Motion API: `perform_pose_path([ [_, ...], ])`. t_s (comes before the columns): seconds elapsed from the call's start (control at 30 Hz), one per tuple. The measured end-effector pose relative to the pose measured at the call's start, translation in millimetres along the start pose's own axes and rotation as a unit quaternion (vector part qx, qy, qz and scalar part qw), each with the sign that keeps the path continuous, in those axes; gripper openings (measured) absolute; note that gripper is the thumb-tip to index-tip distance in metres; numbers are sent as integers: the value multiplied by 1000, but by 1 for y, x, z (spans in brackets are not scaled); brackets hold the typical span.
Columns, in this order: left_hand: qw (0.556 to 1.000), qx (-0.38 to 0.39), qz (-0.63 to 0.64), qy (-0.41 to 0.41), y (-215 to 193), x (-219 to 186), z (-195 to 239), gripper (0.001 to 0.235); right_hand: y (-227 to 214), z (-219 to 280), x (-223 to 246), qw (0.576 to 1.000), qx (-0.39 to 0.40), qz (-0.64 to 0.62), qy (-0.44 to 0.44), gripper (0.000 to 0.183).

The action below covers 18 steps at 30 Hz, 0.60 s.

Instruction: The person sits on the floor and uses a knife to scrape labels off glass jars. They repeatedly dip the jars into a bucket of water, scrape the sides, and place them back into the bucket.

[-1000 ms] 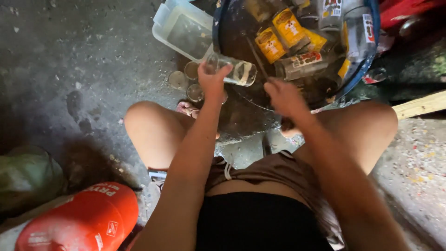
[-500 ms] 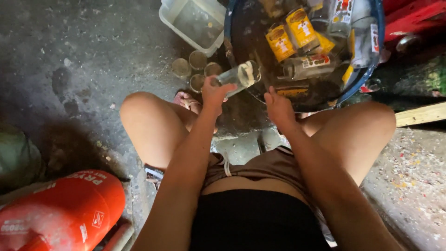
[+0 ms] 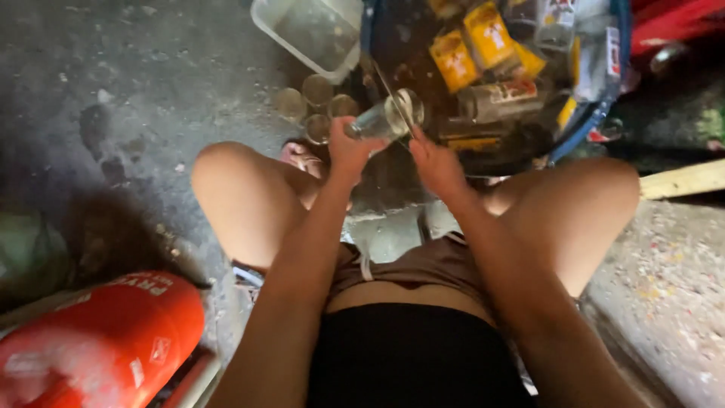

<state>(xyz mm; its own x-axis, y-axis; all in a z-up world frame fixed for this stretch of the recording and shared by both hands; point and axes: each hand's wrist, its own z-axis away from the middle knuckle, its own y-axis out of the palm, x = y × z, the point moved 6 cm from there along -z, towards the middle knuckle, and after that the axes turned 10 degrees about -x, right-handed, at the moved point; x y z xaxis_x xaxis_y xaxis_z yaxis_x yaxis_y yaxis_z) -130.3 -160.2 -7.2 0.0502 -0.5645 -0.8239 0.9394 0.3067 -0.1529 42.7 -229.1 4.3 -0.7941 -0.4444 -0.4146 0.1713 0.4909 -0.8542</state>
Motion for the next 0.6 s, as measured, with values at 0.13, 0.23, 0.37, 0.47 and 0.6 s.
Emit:
perform_pose_path([
  [0.13,998,4,-44,38,8,-14,-4,76,0,1,-35,835,189,-386,342,54],
  [0.23,998,0,-46,41,2,-17,-1,74,-5,-18,-44,879,98,-362,295,47],
  [0.37,998,3,-61,33,-3,-24,1,77,-17,-18,-33,973,18,-174,151,15],
  [0.47,994,22,-65,83,3,-1,-11,79,74,20,-12,932,99,-292,189,24],
  [0.6,984,36,-109,137,15,-20,7,80,-28,-22,-57,919,101,-302,231,26],
])
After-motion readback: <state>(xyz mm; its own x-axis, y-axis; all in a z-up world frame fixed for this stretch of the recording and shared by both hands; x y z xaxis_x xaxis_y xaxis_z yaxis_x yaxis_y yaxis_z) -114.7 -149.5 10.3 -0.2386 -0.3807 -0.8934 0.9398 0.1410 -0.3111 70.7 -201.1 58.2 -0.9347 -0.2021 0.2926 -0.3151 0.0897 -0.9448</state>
